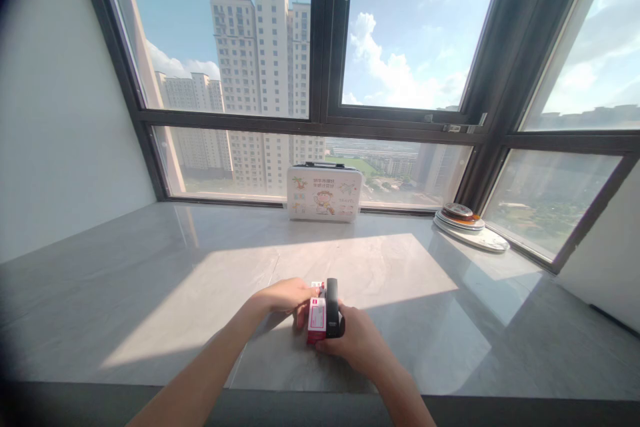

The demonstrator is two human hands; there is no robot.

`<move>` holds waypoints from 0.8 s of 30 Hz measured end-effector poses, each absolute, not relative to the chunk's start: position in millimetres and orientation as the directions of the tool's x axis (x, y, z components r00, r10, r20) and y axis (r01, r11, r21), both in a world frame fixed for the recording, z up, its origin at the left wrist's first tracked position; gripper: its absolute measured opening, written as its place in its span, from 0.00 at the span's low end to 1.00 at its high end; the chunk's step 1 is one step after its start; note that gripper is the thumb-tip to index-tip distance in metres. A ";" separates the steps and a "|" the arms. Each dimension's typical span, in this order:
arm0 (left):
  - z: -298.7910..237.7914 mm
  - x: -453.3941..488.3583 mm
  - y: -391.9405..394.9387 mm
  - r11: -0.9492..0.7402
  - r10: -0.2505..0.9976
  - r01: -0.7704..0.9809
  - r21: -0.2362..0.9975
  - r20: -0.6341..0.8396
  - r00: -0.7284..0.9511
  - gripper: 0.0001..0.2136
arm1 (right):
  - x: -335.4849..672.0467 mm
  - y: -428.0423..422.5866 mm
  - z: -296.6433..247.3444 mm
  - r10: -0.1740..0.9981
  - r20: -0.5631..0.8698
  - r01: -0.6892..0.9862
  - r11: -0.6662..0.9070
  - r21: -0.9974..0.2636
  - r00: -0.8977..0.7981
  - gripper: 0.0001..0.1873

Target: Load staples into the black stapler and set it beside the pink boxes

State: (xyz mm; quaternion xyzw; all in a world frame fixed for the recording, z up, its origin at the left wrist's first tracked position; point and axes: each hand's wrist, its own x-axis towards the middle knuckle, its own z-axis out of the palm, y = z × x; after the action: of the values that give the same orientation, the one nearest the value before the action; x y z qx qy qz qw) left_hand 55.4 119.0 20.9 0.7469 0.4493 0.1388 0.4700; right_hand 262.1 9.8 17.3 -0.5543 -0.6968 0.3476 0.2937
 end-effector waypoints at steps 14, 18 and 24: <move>16.4 269.6 121.8 -0.247 0.615 0.732 0.635 -0.482 0.625 0.17 | 441.0 0.4 12.2 0.975 -0.144 0.560 -0.025 -0.828 -0.170 0.34; 17.7 247.0 116.2 -0.224 0.690 0.735 0.640 -0.429 0.583 0.28 | 461.6 -12.6 16.0 0.985 -0.165 0.590 -0.102 -0.801 -0.053 0.46; 24.9 129.7 125.5 -0.236 0.894 0.801 0.551 -0.199 0.401 0.26 | 434.4 -44.1 41.3 0.984 0.108 0.625 -0.005 -0.781 0.143 0.38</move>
State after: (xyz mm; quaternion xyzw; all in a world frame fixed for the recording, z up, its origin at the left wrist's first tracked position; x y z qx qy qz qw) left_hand 129.7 125.5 24.9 0.7821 0.5417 0.0787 0.2977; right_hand 434.4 -44.1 41.3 -0.6641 -0.6056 0.2482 0.3614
